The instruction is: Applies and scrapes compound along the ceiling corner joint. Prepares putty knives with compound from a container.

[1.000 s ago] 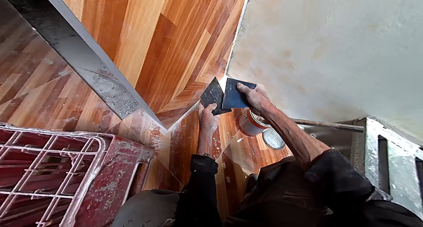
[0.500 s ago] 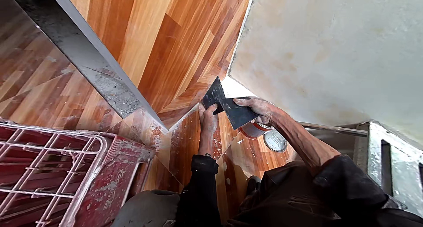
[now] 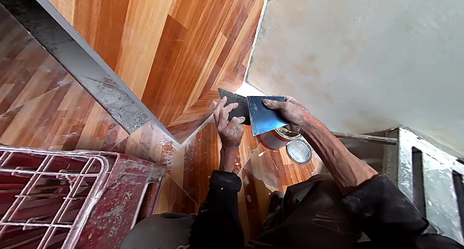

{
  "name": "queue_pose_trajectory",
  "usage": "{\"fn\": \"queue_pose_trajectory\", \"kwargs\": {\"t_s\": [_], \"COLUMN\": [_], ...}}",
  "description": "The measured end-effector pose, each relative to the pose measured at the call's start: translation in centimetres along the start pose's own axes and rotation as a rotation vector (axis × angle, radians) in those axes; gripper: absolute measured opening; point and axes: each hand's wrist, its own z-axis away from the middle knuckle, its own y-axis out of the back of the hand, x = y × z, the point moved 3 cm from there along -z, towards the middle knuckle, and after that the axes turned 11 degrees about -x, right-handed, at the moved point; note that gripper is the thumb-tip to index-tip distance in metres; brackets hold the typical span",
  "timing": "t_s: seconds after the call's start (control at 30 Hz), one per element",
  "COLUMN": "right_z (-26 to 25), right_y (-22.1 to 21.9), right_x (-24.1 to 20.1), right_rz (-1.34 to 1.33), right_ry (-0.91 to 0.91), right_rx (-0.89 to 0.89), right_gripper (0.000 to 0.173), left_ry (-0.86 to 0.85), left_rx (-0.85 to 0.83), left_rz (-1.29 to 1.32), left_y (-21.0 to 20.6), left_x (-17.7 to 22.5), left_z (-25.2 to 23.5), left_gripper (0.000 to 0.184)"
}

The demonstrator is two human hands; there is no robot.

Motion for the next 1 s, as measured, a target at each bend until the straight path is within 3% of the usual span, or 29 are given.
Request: {"fn": "queue_pose_trajectory", "kwargs": {"t_s": [0.13, 0.27, 0.37, 0.43, 0.5, 0.57, 0.63, 0.73, 0.9, 1.0], "right_z": [-1.1, -1.3, -1.4, -1.2, -0.7, -0.2, 0.4, 0.7, 1.1, 1.0], "right_y": [0.8, 0.0, 0.0, 0.7, 1.0, 1.0, 0.2, -1.0, -0.7, -1.5], "right_x": [1.4, 1.4, 0.9, 0.3, -0.5, -0.9, -1.1, -1.3, -1.9, -1.5], "right_rz": [0.084, -0.067, -0.02, 0.138, 0.273, 0.418, 0.514, 0.67, 0.8, 0.746], "right_ry": [0.029, 0.045, 0.155, 0.288, 0.383, 0.432, 0.445, 0.5, 0.495, 0.504], "right_rx": [0.096, 0.019, -0.016, -0.044, -0.068, -0.094, -0.131, -0.07, 0.237, 0.196], "right_gripper": [0.02, 0.023, 0.017, 0.015, 0.016, 0.018, 0.021, 0.021, 0.032, 0.031], "left_ry": [-0.032, -0.025, 0.006, 0.177, 0.459, 0.669, 0.788, 0.88, 0.753, 0.692], "left_rx": [0.095, 0.133, 0.125, 0.066, 0.035, -0.024, -0.14, -0.144, -0.074, -0.123], "left_rz": [0.184, 0.314, 0.175, 0.189, 0.552, 1.013, 1.239, 1.117, 0.758, 0.596], "left_y": [0.0, -0.2, -0.1, 0.6, 1.6, 2.0, 1.7, 0.6, 0.4, 0.4], "left_x": [-0.6, -0.2, 0.2, -0.1, -1.1, -1.7, -1.2, 0.0, 0.6, 1.8], "left_z": [-0.1, -0.4, -0.6, -0.9, -1.1, -0.8, -0.2, -0.1, -0.7, -1.2], "left_gripper": [0.006, 0.003, 0.011, 0.044, 0.068, 0.055, 0.059, 0.039, 0.036, 0.035]}}
